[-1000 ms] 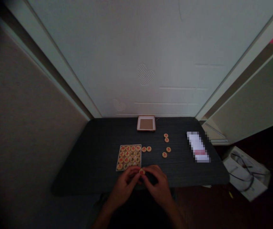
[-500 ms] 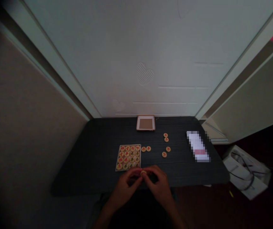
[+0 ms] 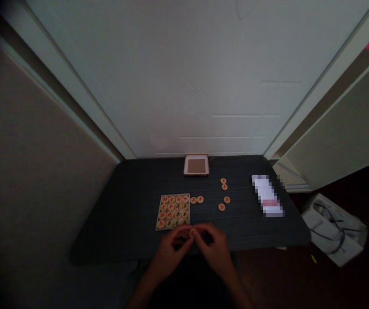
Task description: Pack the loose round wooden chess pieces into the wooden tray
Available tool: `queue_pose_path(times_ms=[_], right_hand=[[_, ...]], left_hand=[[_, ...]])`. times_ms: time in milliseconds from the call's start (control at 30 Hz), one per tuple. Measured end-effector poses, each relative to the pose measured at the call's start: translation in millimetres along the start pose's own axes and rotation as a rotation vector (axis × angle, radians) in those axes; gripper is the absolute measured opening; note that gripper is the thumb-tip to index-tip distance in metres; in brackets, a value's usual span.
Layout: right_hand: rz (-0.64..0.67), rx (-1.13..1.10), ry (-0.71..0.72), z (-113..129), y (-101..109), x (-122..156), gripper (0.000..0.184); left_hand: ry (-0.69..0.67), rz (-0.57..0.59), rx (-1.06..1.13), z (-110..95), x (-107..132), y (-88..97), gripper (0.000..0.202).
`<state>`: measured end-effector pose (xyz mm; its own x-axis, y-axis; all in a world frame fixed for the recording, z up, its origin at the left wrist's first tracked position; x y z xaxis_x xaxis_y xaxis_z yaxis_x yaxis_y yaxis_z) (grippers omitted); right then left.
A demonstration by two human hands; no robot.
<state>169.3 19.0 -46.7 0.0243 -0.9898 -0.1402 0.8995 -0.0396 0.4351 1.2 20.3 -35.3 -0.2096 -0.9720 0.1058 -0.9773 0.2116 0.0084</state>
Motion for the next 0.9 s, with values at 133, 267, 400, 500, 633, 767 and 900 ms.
queue_pose_path(times_ms=[133, 267, 400, 500, 633, 767, 900], right_hand=[[0.003, 0.012, 0.005, 0.9, 1.5, 0.4, 0.02], [-0.009, 0.011, 0.021, -0.2, 1.9, 1.0, 0.021], [0.016, 0.007, -0.001, -0.7, 0.6, -0.2, 0.021], [0.027, 0.008, -0.013, 0.4, 0.4, -1.0, 0.021], [0.022, -0.023, -0.015, 2.8, 1.4, -1.1, 0.023], [0.027, -0.063, -0.021, 4.7, 0.5, -4.2, 0.025], [0.032, -0.085, -0.034, 6.3, -4.4, -13.4, 0.025]], left_hand=[[-0.013, -0.01, -0.005, -0.7, 0.2, -1.5, 0.025], [-0.021, -0.025, -0.007, 2.3, 0.7, -1.9, 0.026], [-0.015, -0.024, -0.005, 4.0, 0.8, -0.8, 0.026], [-0.017, -0.013, 0.002, 3.3, 1.1, -1.0, 0.027], [-0.017, -0.025, -0.009, -1.1, 2.7, -1.9, 0.026], [0.004, -0.019, -0.055, -5.7, 6.1, 2.2, 0.027], [-0.046, -0.055, -0.11, -6.7, 9.6, 17.9, 0.026]])
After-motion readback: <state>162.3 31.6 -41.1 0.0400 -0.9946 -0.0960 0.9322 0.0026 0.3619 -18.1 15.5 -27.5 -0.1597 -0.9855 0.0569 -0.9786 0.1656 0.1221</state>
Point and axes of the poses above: each hand's wrist, its own x-axis away from the middle knuckle, its own y-axis out of the back of the hand, z = x × y, the point moved 2 cm from there along -x, towards the middle knuckle, and after that the axes turned 8 degrees about x, right-handed, at the moved point
